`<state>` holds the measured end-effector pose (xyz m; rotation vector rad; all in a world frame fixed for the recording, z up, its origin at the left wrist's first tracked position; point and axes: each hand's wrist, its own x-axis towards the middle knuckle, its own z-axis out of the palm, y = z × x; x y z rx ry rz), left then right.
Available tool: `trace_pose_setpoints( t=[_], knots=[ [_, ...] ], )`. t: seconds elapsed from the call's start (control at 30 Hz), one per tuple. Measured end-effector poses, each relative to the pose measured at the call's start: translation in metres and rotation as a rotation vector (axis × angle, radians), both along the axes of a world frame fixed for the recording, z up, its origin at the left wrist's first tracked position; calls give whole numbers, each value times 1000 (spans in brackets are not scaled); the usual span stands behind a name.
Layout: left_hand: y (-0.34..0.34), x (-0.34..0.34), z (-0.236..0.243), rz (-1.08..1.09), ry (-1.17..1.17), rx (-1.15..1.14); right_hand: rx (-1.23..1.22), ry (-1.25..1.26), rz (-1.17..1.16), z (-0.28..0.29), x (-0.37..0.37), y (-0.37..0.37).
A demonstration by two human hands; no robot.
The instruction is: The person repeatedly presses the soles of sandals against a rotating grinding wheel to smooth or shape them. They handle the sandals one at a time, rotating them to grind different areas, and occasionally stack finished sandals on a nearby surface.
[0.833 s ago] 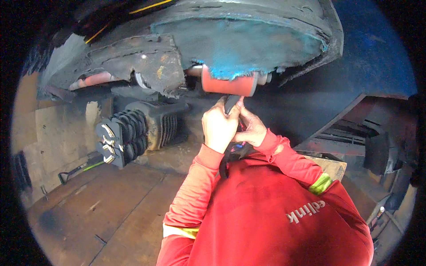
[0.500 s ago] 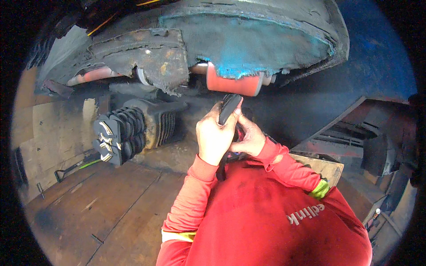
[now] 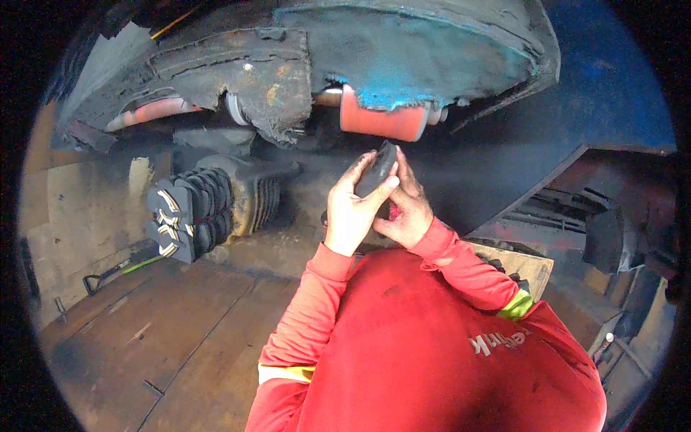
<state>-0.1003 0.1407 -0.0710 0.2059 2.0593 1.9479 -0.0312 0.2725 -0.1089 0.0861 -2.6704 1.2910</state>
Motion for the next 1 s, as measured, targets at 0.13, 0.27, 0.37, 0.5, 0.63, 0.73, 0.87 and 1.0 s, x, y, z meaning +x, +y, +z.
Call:
trace_pose_setpoints(
  t=[0.13, 0.27, 0.37, 0.5, 0.63, 0.73, 0.87, 1.0],
  knots=[
    [3, -18, 21, 1, 276, -413, -319, -203, 61, 11, -13, -3],
    [8, -26, 39, -22, 400, -632, -565, -334, 107, 23, -16, 2],
    [11, -28, 43, -29, 371, -776, -715, -361, 119, 22, -14, 4],
    [23, -34, 34, -57, 327, -877, -860, -456, 117, 12, -20, 10],
    [35, -39, 22, -81, 285, -813, -621, -560, 112, 4, -31, 27],
    [32, -32, 19, -35, 167, -748, -585, -564, 150, 8, -25, 35],
    [27, -19, 20, 2, 229, -569, -372, -202, 159, 18, -17, 34],
    [24, -14, 26, 42, 186, -395, -251, -225, 124, 28, -13, 27]
  ],
)
